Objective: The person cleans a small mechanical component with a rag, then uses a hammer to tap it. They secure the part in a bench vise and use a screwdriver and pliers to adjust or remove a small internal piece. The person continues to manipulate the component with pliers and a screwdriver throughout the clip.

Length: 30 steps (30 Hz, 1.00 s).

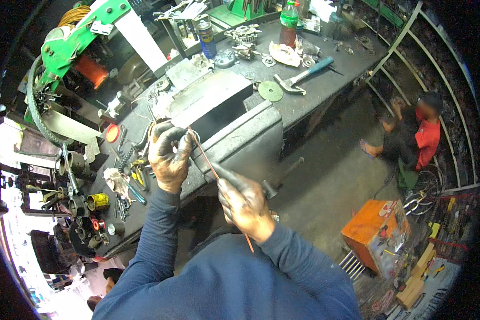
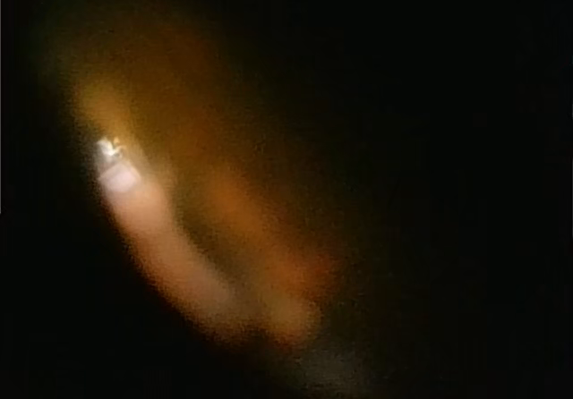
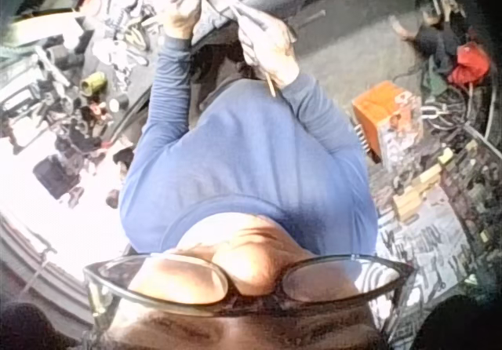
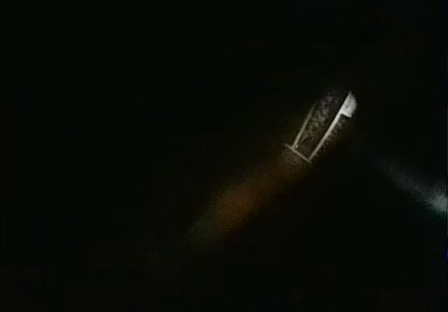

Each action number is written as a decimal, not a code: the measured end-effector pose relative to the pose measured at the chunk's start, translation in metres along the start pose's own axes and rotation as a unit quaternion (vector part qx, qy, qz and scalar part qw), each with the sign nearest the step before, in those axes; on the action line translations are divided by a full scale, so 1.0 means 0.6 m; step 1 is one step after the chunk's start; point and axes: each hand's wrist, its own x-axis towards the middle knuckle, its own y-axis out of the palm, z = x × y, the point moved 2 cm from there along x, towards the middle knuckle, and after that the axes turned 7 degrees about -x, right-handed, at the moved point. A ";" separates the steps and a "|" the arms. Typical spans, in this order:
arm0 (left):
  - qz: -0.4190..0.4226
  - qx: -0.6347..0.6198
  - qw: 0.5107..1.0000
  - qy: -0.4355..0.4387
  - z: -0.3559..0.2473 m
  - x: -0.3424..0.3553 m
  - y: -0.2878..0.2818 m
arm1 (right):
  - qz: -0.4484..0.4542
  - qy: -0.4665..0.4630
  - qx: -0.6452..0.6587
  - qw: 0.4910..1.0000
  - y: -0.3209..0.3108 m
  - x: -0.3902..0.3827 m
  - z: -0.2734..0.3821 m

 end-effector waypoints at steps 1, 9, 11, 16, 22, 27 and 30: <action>0.001 -0.006 1.000 -0.011 -0.001 -0.001 0.000 | -0.005 0.001 -0.008 1.000 0.006 0.021 0.009; -0.007 0.001 1.000 0.017 -0.002 0.008 0.004 | -0.020 -0.016 0.014 1.000 0.009 -0.014 0.005; -0.006 0.017 0.999 0.032 0.002 0.002 0.001 | -0.016 -0.008 0.028 0.999 0.015 0.001 0.009; -0.002 0.025 1.000 0.017 0.008 -0.001 -0.002 | -0.040 -0.015 -0.012 0.999 0.018 -0.008 0.000; -0.008 0.005 1.000 0.003 0.010 -0.001 -0.006 | -0.010 0.008 0.025 1.000 0.032 0.030 0.016; 0.002 0.007 1.000 -0.006 -0.004 0.004 -0.001 | -0.028 -0.032 0.006 0.999 0.008 -0.003 0.009; -0.012 -0.020 1.000 -0.003 0.011 -0.003 -0.006 | -0.018 -0.007 0.002 1.000 0.015 0.005 0.015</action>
